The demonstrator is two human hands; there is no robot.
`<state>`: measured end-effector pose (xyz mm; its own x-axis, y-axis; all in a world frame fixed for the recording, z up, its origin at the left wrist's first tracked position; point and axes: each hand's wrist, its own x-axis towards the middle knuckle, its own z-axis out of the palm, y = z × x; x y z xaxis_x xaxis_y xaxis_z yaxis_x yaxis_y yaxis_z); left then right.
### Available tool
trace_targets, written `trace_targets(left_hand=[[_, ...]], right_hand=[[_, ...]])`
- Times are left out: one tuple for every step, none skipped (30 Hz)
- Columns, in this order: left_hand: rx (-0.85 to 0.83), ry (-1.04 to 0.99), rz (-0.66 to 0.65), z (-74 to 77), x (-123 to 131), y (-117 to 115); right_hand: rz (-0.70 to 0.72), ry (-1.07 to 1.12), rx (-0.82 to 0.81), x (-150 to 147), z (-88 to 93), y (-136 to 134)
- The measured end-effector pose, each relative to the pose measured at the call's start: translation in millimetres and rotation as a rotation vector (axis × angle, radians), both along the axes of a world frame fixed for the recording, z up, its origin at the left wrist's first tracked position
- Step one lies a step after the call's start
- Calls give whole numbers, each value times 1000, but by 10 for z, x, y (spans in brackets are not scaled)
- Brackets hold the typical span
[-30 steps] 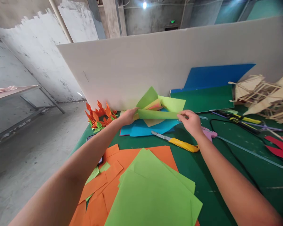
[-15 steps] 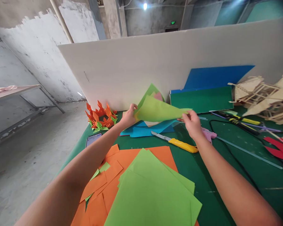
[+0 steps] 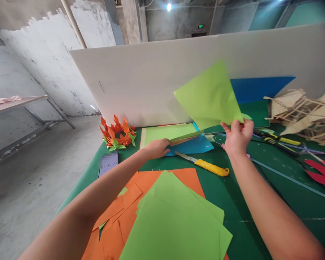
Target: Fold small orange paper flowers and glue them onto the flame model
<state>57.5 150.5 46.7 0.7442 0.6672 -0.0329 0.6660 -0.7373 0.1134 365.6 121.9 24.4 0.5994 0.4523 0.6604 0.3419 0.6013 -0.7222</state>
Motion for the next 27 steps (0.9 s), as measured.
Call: trace_targets(left_hand=[[-1, 29, -19, -3, 4, -21], [1, 54, -36, -7, 4, -36], [5, 76, -48, -13, 2, -45], [14, 95, -52, -21, -2, -49], [26, 109, -51, -32, -6, -49], [40, 120, -46, -46, -10, -47], [55, 129, -39, -63, -14, -43], [71, 136, -30, -81, -17, -40], [85, 142, -21, -99, -20, -37], [98, 149, -13, -116, -23, -34], [109, 155, -6, -130, -27, -32], [119, 160, 0, -138, -32, -28], [126, 163, 3, -138, -39, -22], [133, 163, 3, -130, -49, -12], [139, 161, 4, -113, -61, 3], [146, 157, 6, -87, -74, 23], [154, 152, 11, -56, -87, 46], [165, 148, 20, -21, -101, 72], [178, 143, 31, 13, -114, 96], [192, 139, 45, 43, -125, 117], [202, 136, 55, 66, -134, 130], [209, 135, 61, 80, -141, 134], [210, 137, 61, 83, -147, 127], [206, 141, 54, 76, -150, 110], [199, 148, 43, 60, -153, 86], [189, 157, 29, 38, -154, 57], [182, 167, 17, 12, -153, 28]], right_hand=[[2, -14, -2, -20, 6, -10], [12, -29, -6, -46, 7, -21], [26, -54, -13, -76, 5, -33], [35, -104, -26, -109, 1, -48], [38, -173, -46, -143, -4, -65], [36, -253, -71, -177, -9, -85], [32, -334, -98, -209, -15, -107], [34, -410, -127, -239, -19, -131], [43, -474, -154, -267, -24, -153], [62, -527, -179, -293, -30, -174], [86, -574, -203, -317, -37, -192], [106, -623, -229, -339, -45, -205], [120, -666, -252, -357, -54, -215], [124, -699, -271, -373, -63, -219], [118, -720, -286, -384, -70, -221], [104, -731, -296, -391, -74, -221], [87, -737, -303, -395, -76, -219], [69, -740, -308, -395, -74, -216], [53, -743, -311, -393, -71, -214], [43, -748, -317, -389, -68, -211], [39, -756, -324, -385, -67, -207], [42, -768, -336, -381, -69, -203], [51, -784, -352, -378, -77, -197], [67, -805, -371, -375, -89, -190], [90, -831, -392, -375, -106, -181], [117, -860, -415, -377, -125, -173], [145, -893, -436, -382, -143, -167]])
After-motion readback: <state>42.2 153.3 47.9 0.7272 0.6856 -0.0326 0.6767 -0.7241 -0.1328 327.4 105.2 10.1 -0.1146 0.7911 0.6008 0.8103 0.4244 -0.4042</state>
